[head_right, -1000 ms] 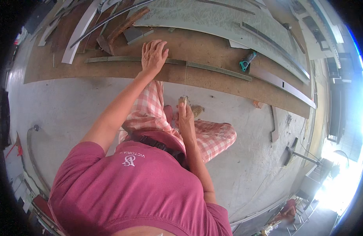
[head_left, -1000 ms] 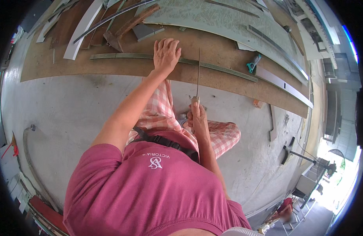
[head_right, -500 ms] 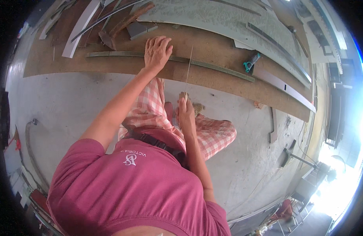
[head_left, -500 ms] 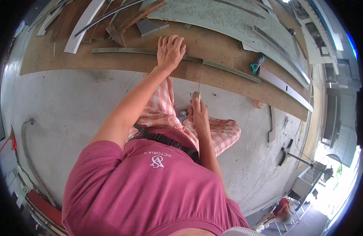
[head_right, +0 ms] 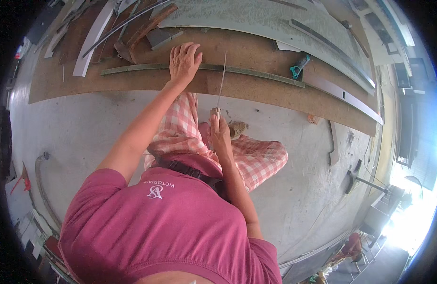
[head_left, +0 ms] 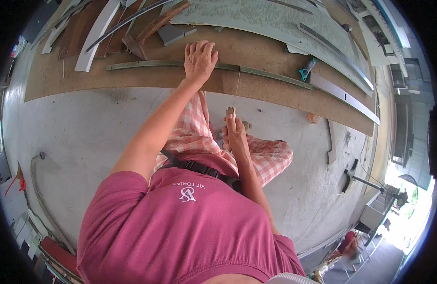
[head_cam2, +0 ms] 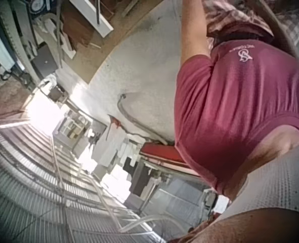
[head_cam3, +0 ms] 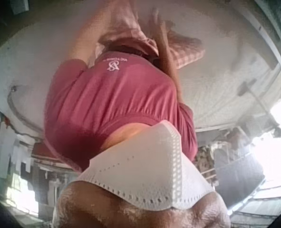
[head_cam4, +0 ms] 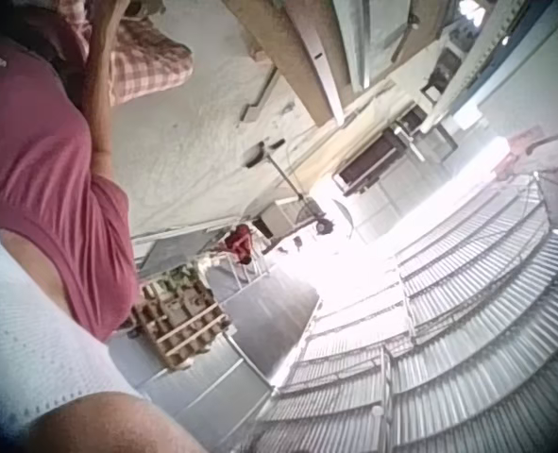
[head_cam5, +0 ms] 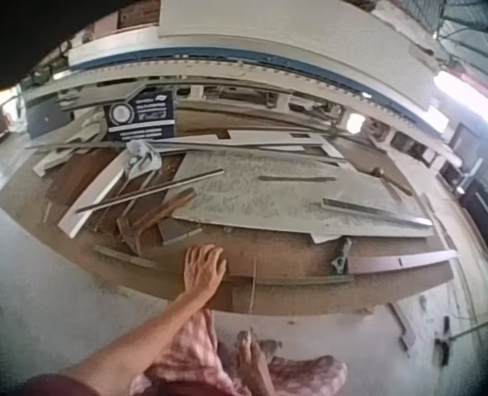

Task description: The person cuts a thin wood strip on a workbench using a hand saw.

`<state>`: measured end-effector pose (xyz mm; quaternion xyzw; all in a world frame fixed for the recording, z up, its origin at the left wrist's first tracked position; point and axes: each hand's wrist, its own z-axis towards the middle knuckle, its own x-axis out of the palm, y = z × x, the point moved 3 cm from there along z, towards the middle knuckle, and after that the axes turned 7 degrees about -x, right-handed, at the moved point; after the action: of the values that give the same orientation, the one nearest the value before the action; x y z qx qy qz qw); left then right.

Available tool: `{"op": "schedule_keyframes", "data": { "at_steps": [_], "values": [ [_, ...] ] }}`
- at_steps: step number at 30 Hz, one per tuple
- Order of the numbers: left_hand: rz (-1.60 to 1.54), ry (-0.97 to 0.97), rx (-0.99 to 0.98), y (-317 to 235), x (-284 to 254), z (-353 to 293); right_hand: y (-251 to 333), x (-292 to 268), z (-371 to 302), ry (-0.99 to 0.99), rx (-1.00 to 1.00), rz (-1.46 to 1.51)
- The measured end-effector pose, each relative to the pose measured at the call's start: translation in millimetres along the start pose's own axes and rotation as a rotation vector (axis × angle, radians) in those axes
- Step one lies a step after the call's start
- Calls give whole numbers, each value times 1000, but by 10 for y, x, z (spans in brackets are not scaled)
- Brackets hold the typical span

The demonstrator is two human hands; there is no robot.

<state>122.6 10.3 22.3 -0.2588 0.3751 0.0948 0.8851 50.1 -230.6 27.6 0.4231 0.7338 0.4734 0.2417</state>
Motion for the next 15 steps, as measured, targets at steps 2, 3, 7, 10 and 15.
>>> {"op": "schedule_keyframes", "data": {
  "at_steps": [2, 3, 7, 10, 15],
  "values": [
    [-3, -4, 4, -26, 2, 2, 4, -20, 4, 1, -4, 37],
    [-8, -8, 6, -32, -4, -1, -28, -112, -8, -9, 12, 26],
    [2, 4, -5, -25, -6, 7, -154, -210, -27, -19, -25, -63],
    [-7, -3, -1, -19, -39, -11, 101, -183, 89, -13, -7, -76],
    [-3, 1, -19, -38, -27, -12, 119, -157, 351, -18, 6, -41]
  ]
}}
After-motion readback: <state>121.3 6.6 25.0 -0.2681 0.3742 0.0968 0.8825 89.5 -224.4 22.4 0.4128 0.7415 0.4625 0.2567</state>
